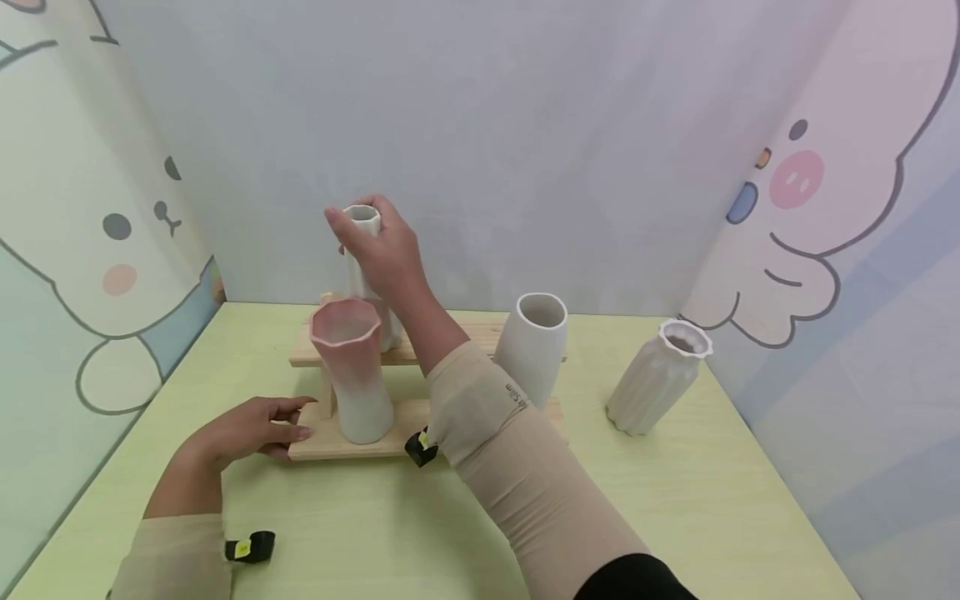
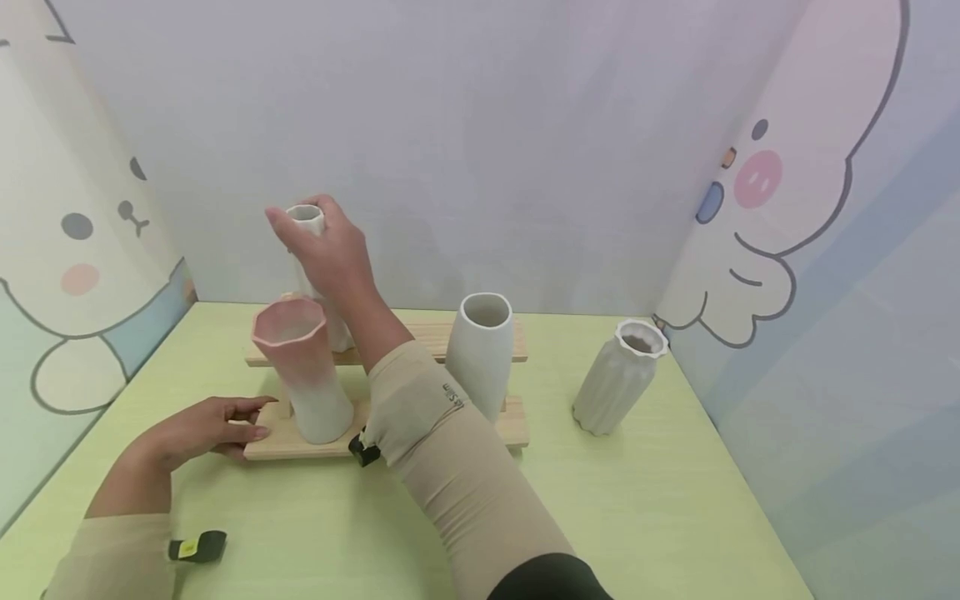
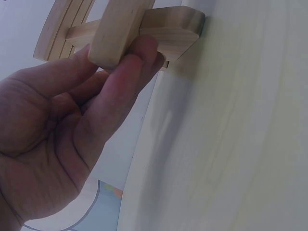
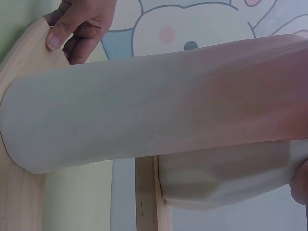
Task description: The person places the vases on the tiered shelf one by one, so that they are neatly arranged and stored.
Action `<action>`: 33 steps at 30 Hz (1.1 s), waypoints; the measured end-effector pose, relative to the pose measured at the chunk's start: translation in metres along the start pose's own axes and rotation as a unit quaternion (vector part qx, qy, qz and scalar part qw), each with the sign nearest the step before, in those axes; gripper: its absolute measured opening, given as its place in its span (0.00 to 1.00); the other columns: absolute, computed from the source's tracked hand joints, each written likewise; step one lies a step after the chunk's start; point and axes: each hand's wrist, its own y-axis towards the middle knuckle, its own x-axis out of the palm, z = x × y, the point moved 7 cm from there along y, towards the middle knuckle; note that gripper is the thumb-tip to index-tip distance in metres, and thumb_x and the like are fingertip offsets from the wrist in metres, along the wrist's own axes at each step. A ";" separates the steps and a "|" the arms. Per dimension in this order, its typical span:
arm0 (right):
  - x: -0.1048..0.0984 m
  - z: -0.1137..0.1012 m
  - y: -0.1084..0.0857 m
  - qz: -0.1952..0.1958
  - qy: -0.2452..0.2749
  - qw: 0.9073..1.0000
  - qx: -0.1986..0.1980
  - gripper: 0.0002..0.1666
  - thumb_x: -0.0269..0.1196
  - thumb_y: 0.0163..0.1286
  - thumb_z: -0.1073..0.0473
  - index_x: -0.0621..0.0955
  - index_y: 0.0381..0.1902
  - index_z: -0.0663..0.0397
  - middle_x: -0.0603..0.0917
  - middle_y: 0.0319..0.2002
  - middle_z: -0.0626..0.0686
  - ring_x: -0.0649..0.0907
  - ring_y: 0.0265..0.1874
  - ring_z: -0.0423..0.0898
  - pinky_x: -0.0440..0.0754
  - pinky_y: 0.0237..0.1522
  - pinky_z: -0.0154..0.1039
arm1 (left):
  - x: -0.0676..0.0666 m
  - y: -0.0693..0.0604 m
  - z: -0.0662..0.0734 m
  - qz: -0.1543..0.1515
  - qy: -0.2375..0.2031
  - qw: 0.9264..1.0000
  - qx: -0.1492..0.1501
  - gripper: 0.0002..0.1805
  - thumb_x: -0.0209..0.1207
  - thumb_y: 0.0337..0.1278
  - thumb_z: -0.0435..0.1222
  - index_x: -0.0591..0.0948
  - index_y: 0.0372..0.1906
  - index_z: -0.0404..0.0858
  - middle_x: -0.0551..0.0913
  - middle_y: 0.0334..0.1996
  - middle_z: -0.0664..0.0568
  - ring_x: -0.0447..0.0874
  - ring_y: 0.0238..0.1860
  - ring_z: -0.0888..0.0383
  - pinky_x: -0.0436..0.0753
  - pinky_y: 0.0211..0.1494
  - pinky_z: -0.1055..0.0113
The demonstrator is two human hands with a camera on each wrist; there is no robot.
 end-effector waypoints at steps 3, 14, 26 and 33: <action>0.000 0.000 0.000 -0.002 -0.002 1.000 0.004 0.20 0.62 0.67 0.38 0.74 0.47 0.42 0.82 0.31 0.47 0.80 0.31 0.42 0.79 0.29 0.36 | 0.001 0.000 0.000 -0.002 0.001 1.000 0.000 0.39 0.64 0.62 0.44 0.64 0.71 0.30 0.70 0.34 0.46 0.82 0.34 0.56 0.83 0.39 0.65; -0.011 -0.005 -0.008 -0.005 -0.002 1.000 0.009 0.35 0.64 0.64 0.36 0.65 0.66 0.27 0.77 0.55 0.37 0.79 0.50 0.37 0.81 0.46 0.37 | 0.000 0.003 0.000 -0.004 0.000 1.000 0.001 0.39 0.64 0.62 0.44 0.64 0.71 0.30 0.69 0.35 0.45 0.81 0.34 0.56 0.83 0.39 0.65; -0.036 -0.031 -0.032 0.026 -0.003 0.997 -0.068 0.49 0.60 0.66 0.40 0.45 0.76 0.22 0.50 0.75 0.31 0.56 0.73 0.32 0.57 0.74 0.43 | -0.002 0.003 -0.002 0.003 0.006 1.000 -0.011 0.39 0.64 0.61 0.46 0.65 0.71 0.33 0.70 0.35 0.45 0.81 0.35 0.56 0.82 0.38 0.65; -0.042 -0.027 -0.046 0.028 0.001 0.997 -0.073 0.53 0.58 0.61 0.27 0.45 0.76 0.22 0.49 0.75 0.30 0.56 0.74 0.34 0.59 0.73 0.50 | -0.002 0.003 -0.002 0.004 0.007 1.000 -0.010 0.39 0.64 0.61 0.45 0.64 0.72 0.32 0.69 0.35 0.45 0.81 0.34 0.56 0.83 0.38 0.65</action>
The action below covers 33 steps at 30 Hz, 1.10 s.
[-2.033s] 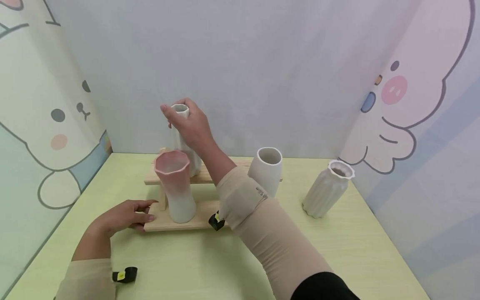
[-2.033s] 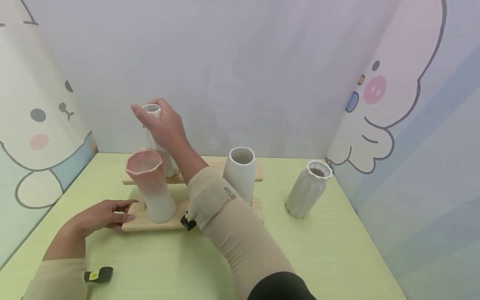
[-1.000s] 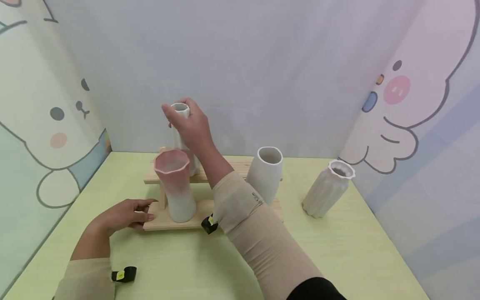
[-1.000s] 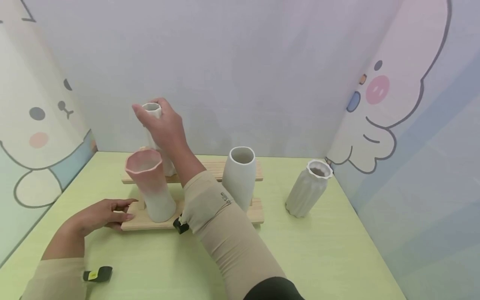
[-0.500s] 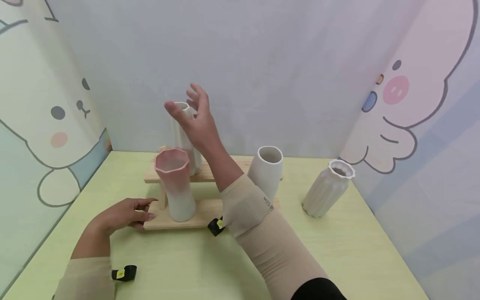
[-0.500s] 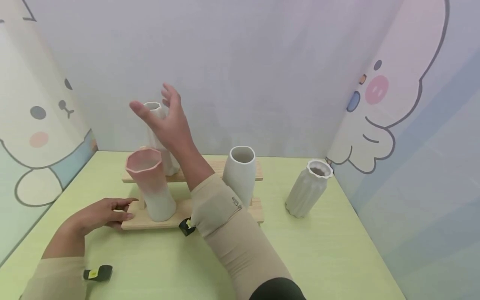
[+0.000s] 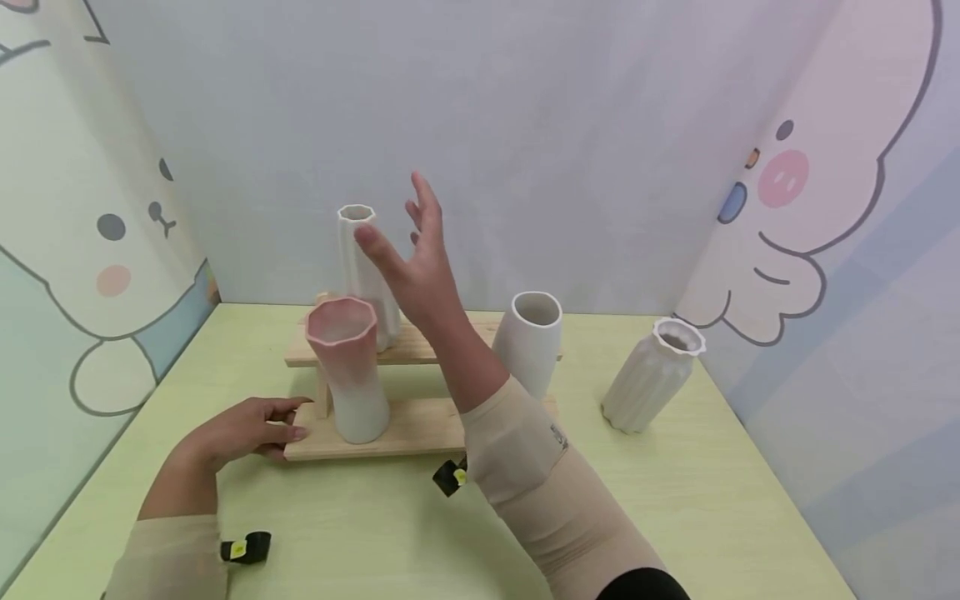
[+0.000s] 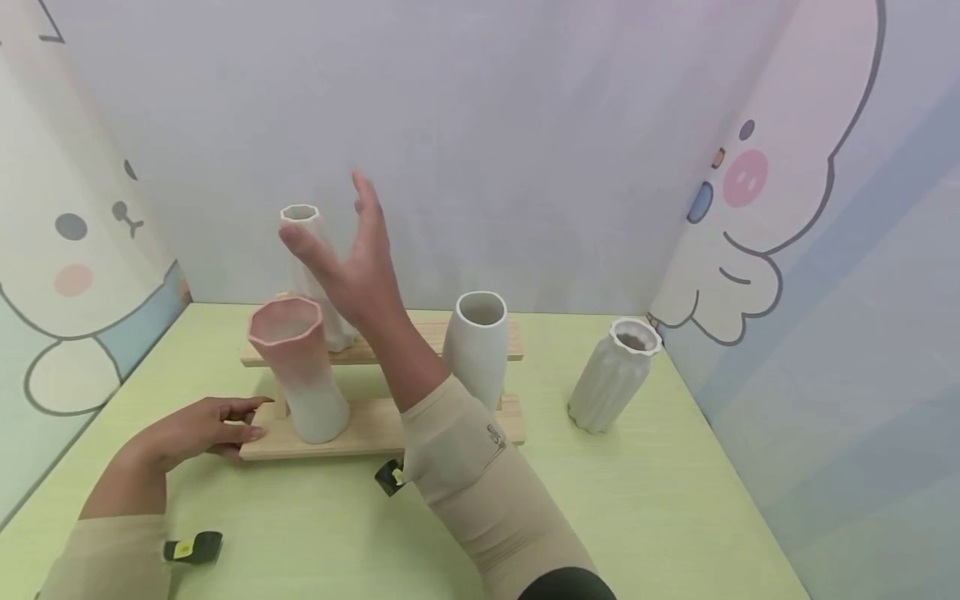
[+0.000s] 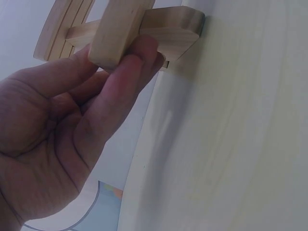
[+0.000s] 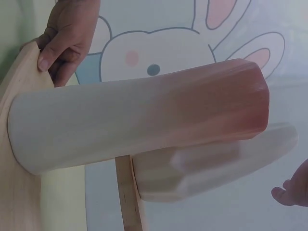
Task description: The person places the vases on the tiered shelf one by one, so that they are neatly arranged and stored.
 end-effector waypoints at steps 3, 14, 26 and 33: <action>-0.004 0.000 -0.008 -0.012 0.006 1.000 -0.004 0.60 0.56 0.54 0.17 0.44 0.77 0.25 0.48 0.76 0.33 0.57 0.75 0.38 0.60 0.73 0.52 | 0.000 0.000 0.000 -0.005 -0.002 1.000 0.005 0.38 0.64 0.62 0.45 0.64 0.71 0.32 0.69 0.35 0.45 0.81 0.35 0.56 0.83 0.39 0.64; -0.025 -0.006 -0.047 -0.086 0.004 0.996 -0.037 0.65 0.54 0.51 0.14 0.42 0.78 0.30 0.48 0.77 0.36 0.59 0.75 0.40 0.61 0.72 0.46 | 0.001 0.001 0.000 -0.008 -0.003 1.000 0.004 0.39 0.64 0.62 0.45 0.63 0.72 0.31 0.70 0.36 0.45 0.81 0.35 0.56 0.83 0.39 0.65; -0.052 -0.007 -0.087 -0.134 0.026 0.987 -0.087 0.62 0.55 0.60 0.21 0.46 0.78 0.46 0.51 0.78 0.45 0.62 0.74 0.50 0.64 0.70 0.52 | 0.000 0.000 0.000 -0.010 -0.003 1.000 0.007 0.37 0.63 0.64 0.44 0.64 0.71 0.30 0.70 0.34 0.45 0.82 0.35 0.56 0.84 0.40 0.64; -0.074 -0.007 -0.108 -0.161 0.100 0.976 -0.103 0.63 0.58 0.62 0.26 0.43 0.77 0.54 0.53 0.77 0.55 0.64 0.72 0.62 0.66 0.66 0.62 | 0.000 0.000 -0.001 -0.010 -0.001 1.000 0.008 0.37 0.63 0.63 0.44 0.65 0.71 0.32 0.71 0.34 0.45 0.82 0.35 0.55 0.83 0.39 0.64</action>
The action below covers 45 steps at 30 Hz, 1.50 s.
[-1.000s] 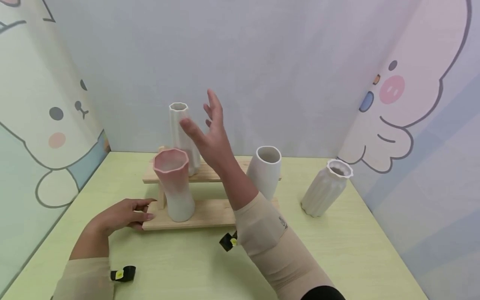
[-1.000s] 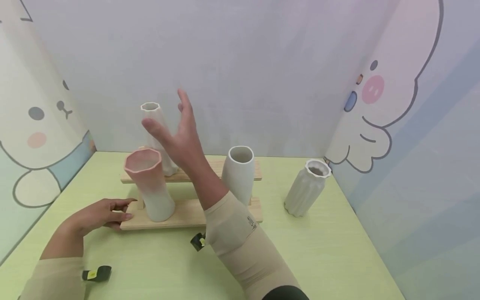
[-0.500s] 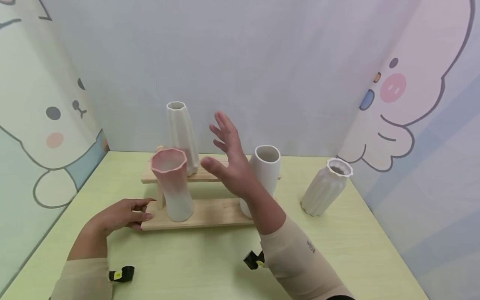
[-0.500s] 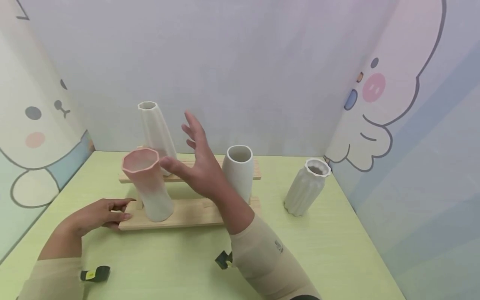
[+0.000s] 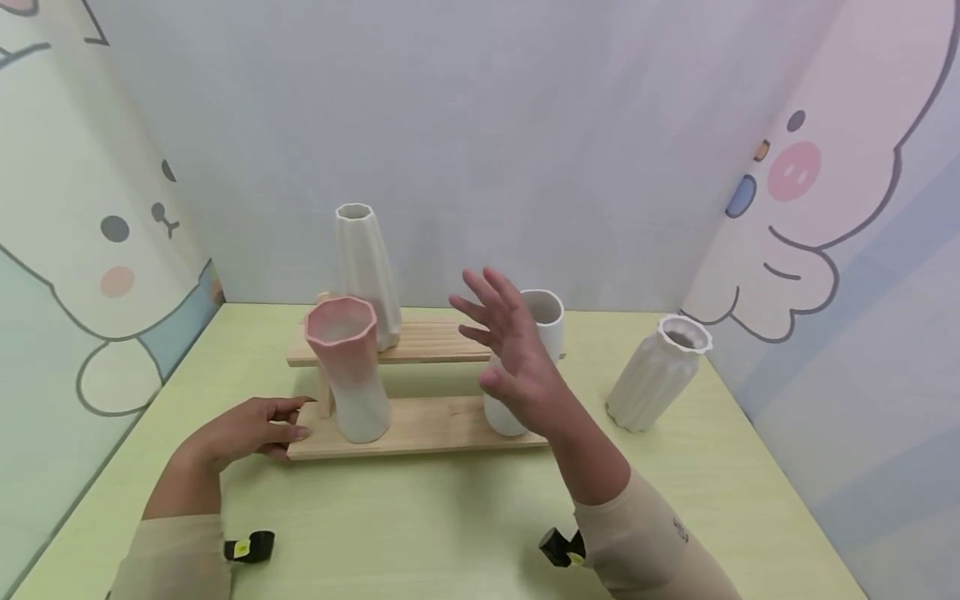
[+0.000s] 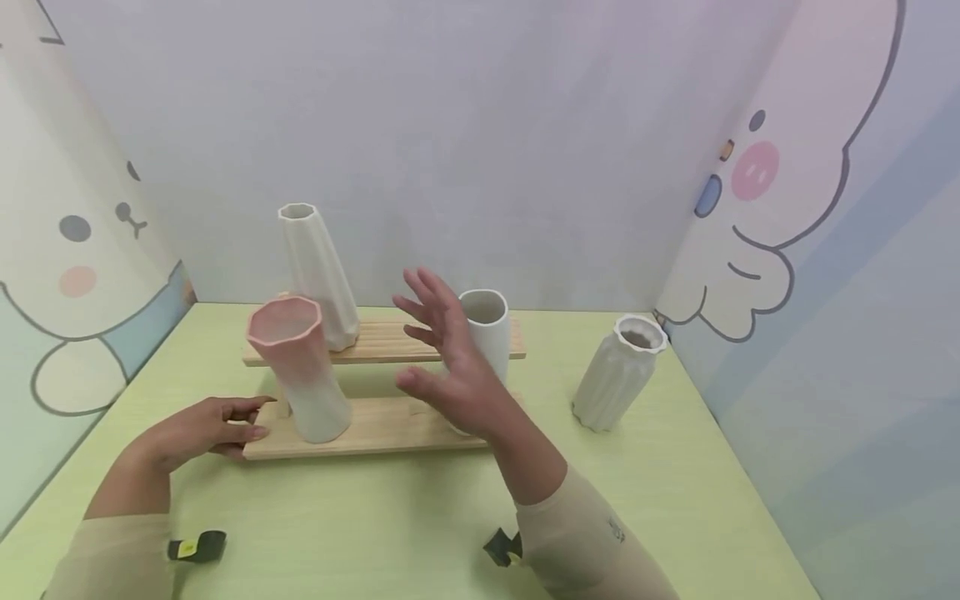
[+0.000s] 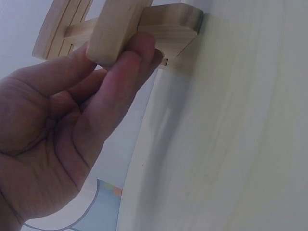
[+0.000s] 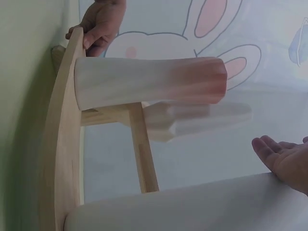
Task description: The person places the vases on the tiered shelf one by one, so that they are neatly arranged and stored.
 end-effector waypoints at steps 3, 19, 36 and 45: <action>-0.005 -0.007 -0.011 -0.019 0.017 1.000 -0.015 0.63 0.59 0.64 0.28 0.42 0.77 0.57 0.53 0.77 0.60 0.64 0.70 0.67 0.68 0.64 0.62 | 0.000 0.000 0.001 0.000 0.001 1.000 0.001 0.36 0.63 0.63 0.44 0.65 0.70 0.32 0.71 0.34 0.44 0.82 0.35 0.55 0.83 0.39 0.65; -0.046 -0.036 -0.059 -0.108 0.042 0.988 -0.105 0.51 0.57 0.72 0.40 0.51 0.71 0.74 0.71 0.67 0.65 0.75 0.64 0.59 0.76 0.60 0.51 | -0.002 0.001 -0.002 -0.003 -0.008 1.000 0.011 0.36 0.62 0.65 0.42 0.63 0.71 0.30 0.70 0.35 0.43 0.84 0.35 0.55 0.84 0.39 0.64; -0.144 -0.035 -0.094 -0.004 -0.037 0.997 -0.071 0.36 0.60 0.73 0.59 0.60 0.64 0.83 0.79 0.55 0.68 0.80 0.56 0.55 0.76 0.59 0.42 | 0.000 0.001 -0.002 -0.004 -0.008 1.000 0.010 0.38 0.62 0.65 0.42 0.62 0.72 0.28 0.70 0.34 0.44 0.84 0.33 0.54 0.83 0.38 0.64; -0.189 -0.031 -0.113 0.085 -0.081 0.991 -0.059 0.34 0.63 0.68 0.67 0.62 0.63 0.84 0.79 0.55 0.68 0.79 0.57 0.54 0.71 0.61 0.40 | 0.000 -0.001 0.001 -0.008 -0.012 1.000 0.014 0.37 0.61 0.66 0.41 0.61 0.72 0.27 0.69 0.34 0.45 0.84 0.34 0.54 0.84 0.39 0.64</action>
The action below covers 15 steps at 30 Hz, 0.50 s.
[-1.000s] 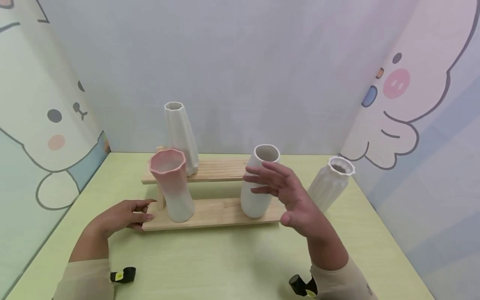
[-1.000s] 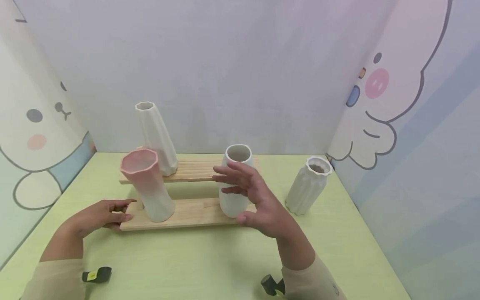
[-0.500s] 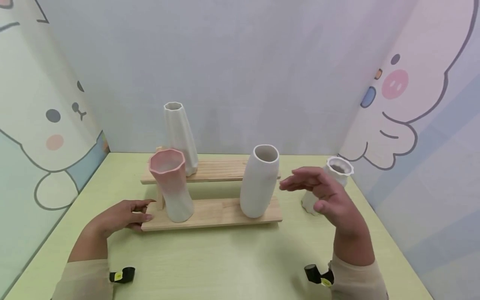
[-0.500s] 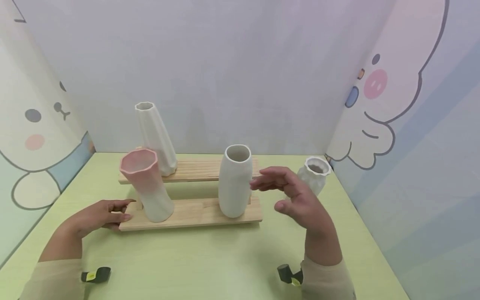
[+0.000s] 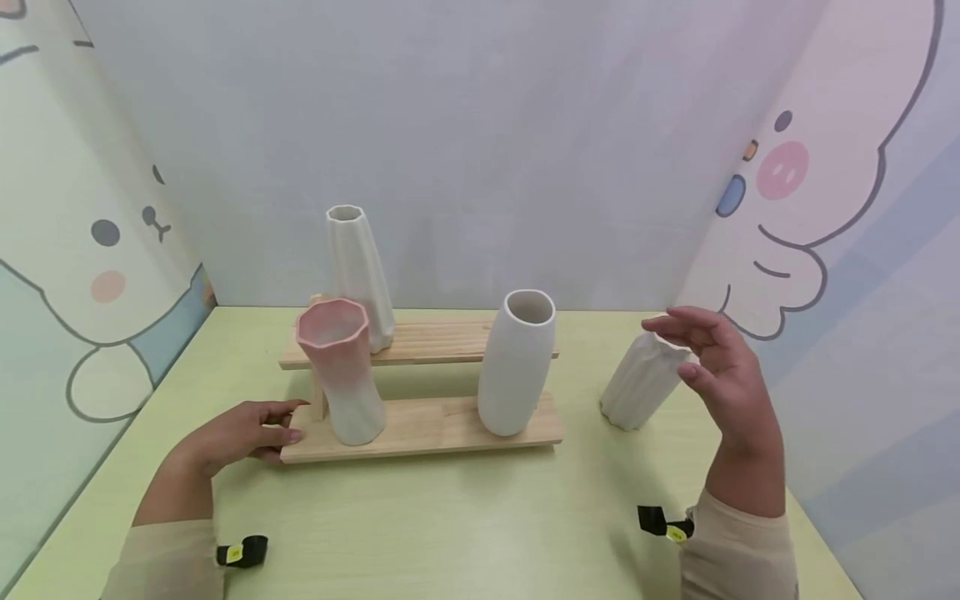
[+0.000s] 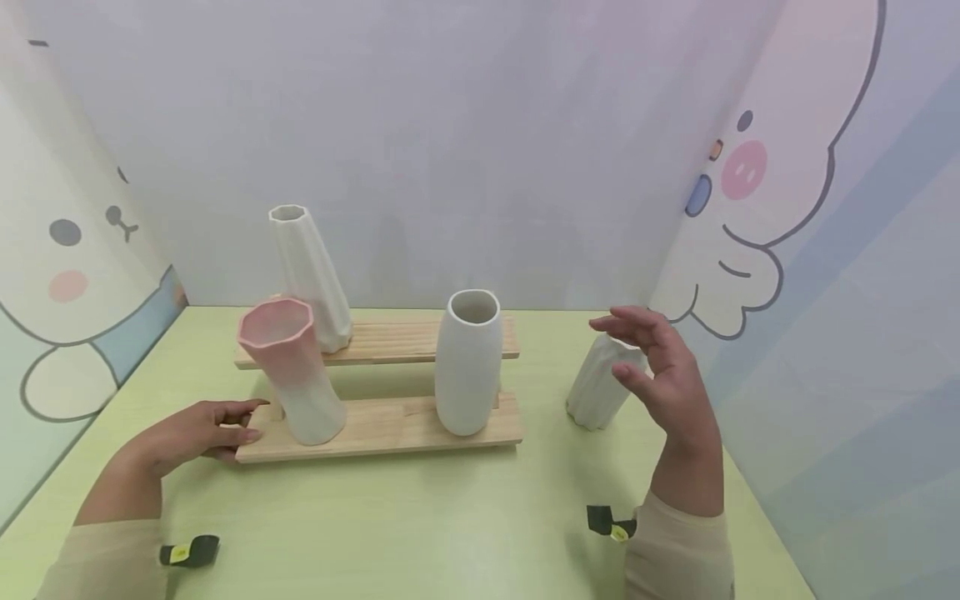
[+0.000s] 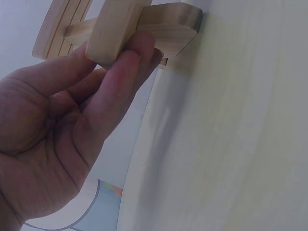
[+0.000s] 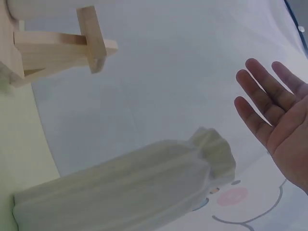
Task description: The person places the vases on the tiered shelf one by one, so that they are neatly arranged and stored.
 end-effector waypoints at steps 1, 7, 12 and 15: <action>-0.004 0.001 -0.002 0.006 0.001 1.000 0.001 0.35 0.64 0.67 0.67 0.62 0.63 0.84 0.79 0.56 0.68 0.78 0.58 0.54 0.70 0.62 0.40 | 0.000 0.000 0.000 0.000 0.001 1.000 0.001 0.37 0.61 0.65 0.41 0.61 0.72 0.27 0.69 0.34 0.45 0.84 0.34 0.54 0.84 0.39 0.64; -0.032 0.013 -0.012 0.060 -0.029 0.998 0.017 0.39 0.65 0.61 0.75 0.61 0.66 0.80 0.74 0.61 0.69 0.74 0.62 0.55 0.66 0.67 0.38 | 0.000 0.000 0.001 -0.001 0.002 1.000 0.000 0.37 0.61 0.65 0.41 0.62 0.72 0.27 0.69 0.34 0.44 0.84 0.34 0.54 0.84 0.40 0.64; -0.051 0.035 -0.022 0.117 -0.063 0.989 0.065 0.47 0.65 0.52 0.84 0.60 0.70 0.70 0.68 0.65 0.69 0.69 0.66 0.55 0.64 0.68 0.35 | 0.000 0.000 0.001 0.000 -0.001 1.000 -0.004 0.37 0.61 0.65 0.41 0.62 0.72 0.27 0.69 0.35 0.44 0.84 0.34 0.54 0.84 0.40 0.63; -0.061 0.053 -0.028 0.149 -0.072 0.981 0.106 0.51 0.64 0.52 0.84 0.59 0.72 0.61 0.66 0.68 0.66 0.67 0.67 0.54 0.63 0.66 0.33 | 0.000 0.000 0.000 0.000 -0.001 1.000 -0.006 0.38 0.61 0.65 0.42 0.62 0.72 0.27 0.69 0.35 0.44 0.84 0.34 0.54 0.84 0.40 0.64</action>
